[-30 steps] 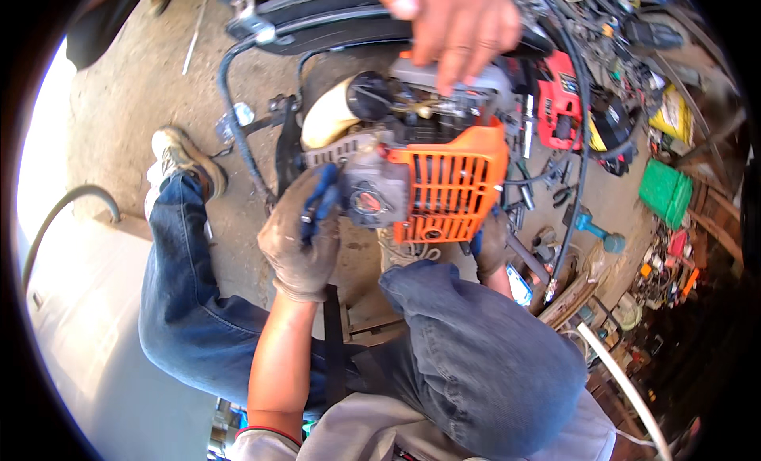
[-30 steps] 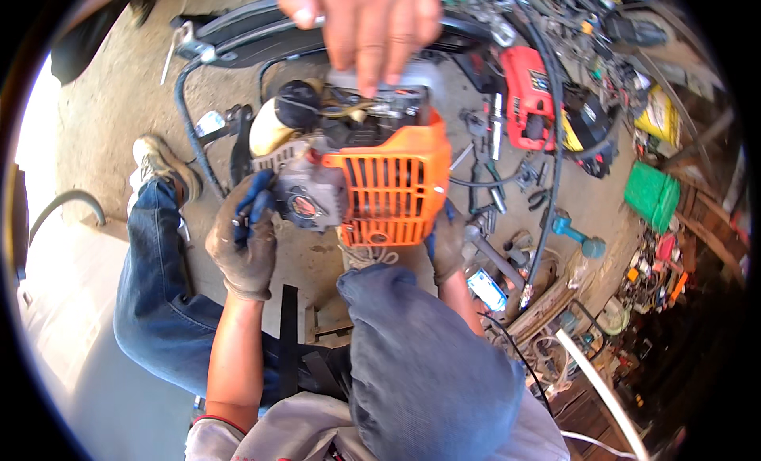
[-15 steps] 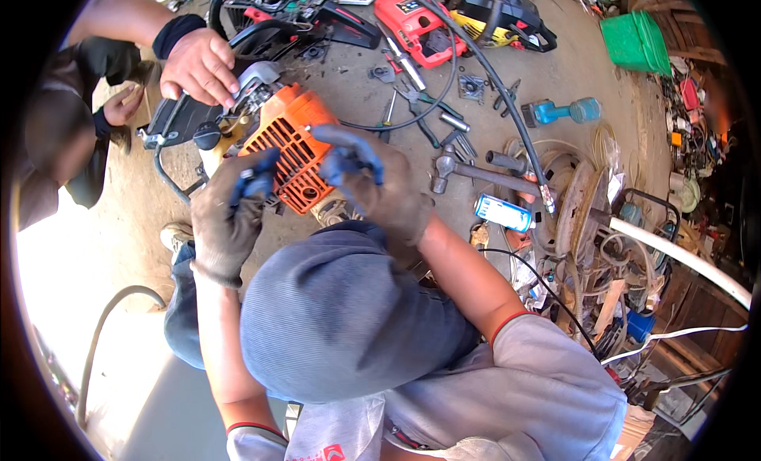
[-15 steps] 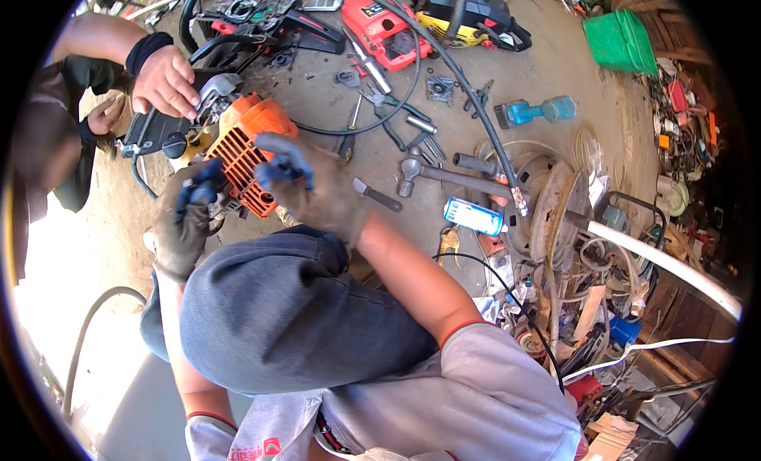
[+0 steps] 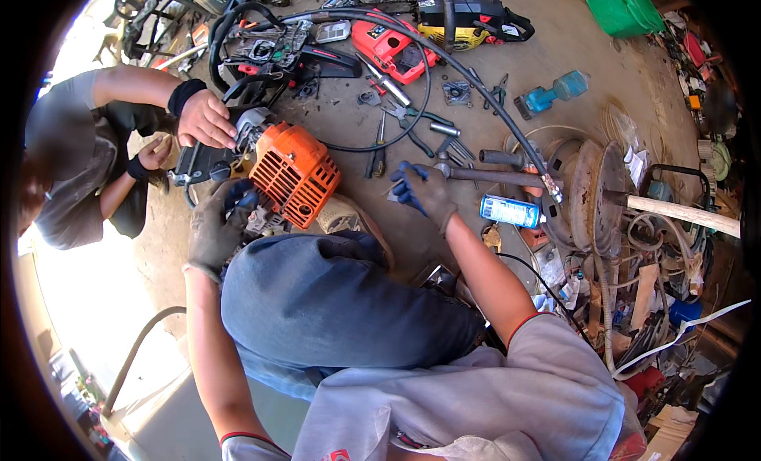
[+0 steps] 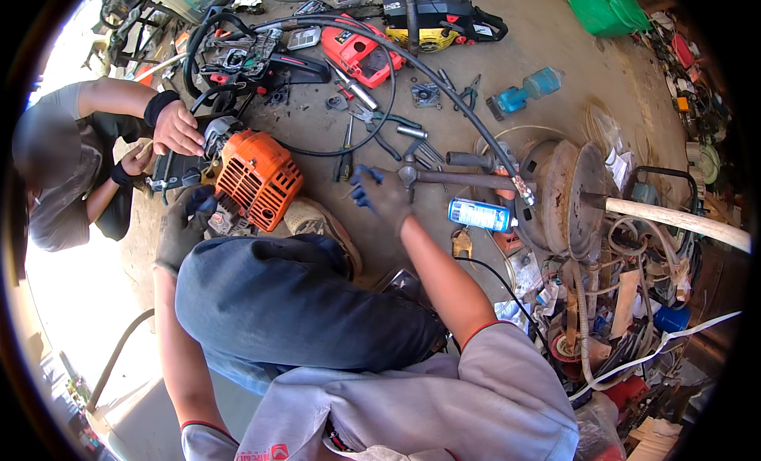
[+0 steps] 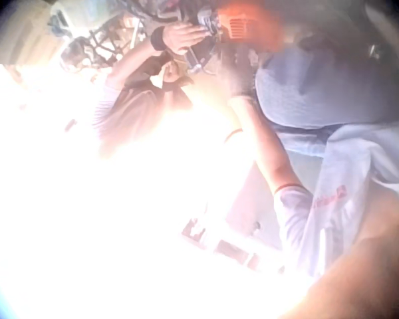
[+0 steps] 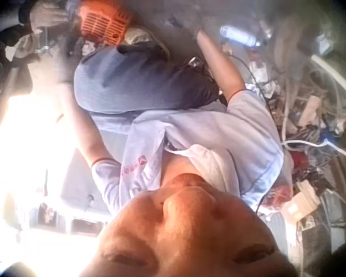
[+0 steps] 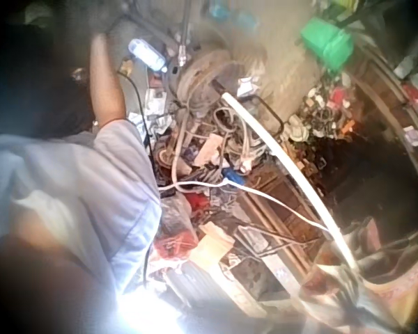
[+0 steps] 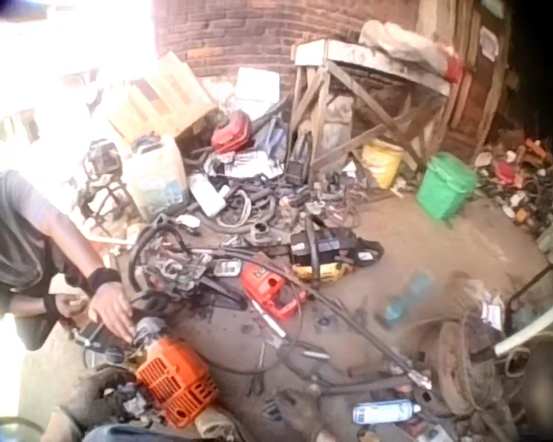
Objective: The person is repairing a small engine in a cluttered workshop. They use a screwdriver to adjust components and a power tool to work on the engine casing. The person also retrieves a tool from a green bucket.
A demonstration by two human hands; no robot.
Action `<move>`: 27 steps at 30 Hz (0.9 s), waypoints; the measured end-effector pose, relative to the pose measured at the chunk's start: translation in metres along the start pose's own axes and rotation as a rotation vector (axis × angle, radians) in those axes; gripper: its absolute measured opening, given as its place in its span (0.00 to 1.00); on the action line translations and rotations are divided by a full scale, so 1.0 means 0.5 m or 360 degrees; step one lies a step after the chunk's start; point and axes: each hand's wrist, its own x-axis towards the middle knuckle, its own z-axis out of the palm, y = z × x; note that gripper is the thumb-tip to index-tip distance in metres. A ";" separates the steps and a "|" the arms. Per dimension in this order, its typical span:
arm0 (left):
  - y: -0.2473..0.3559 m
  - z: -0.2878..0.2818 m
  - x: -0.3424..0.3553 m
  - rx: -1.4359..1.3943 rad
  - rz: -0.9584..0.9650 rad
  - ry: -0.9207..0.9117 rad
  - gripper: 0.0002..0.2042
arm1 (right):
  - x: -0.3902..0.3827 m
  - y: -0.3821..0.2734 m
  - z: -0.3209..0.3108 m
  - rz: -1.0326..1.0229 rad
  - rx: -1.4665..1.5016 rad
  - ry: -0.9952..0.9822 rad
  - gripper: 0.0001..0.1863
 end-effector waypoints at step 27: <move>-0.291 -0.002 0.024 0.0705 -0.0416 -0.0275 0.22 | -0.088 -0.296 0.024 -0.0846 -0.0694 0.0024 0.21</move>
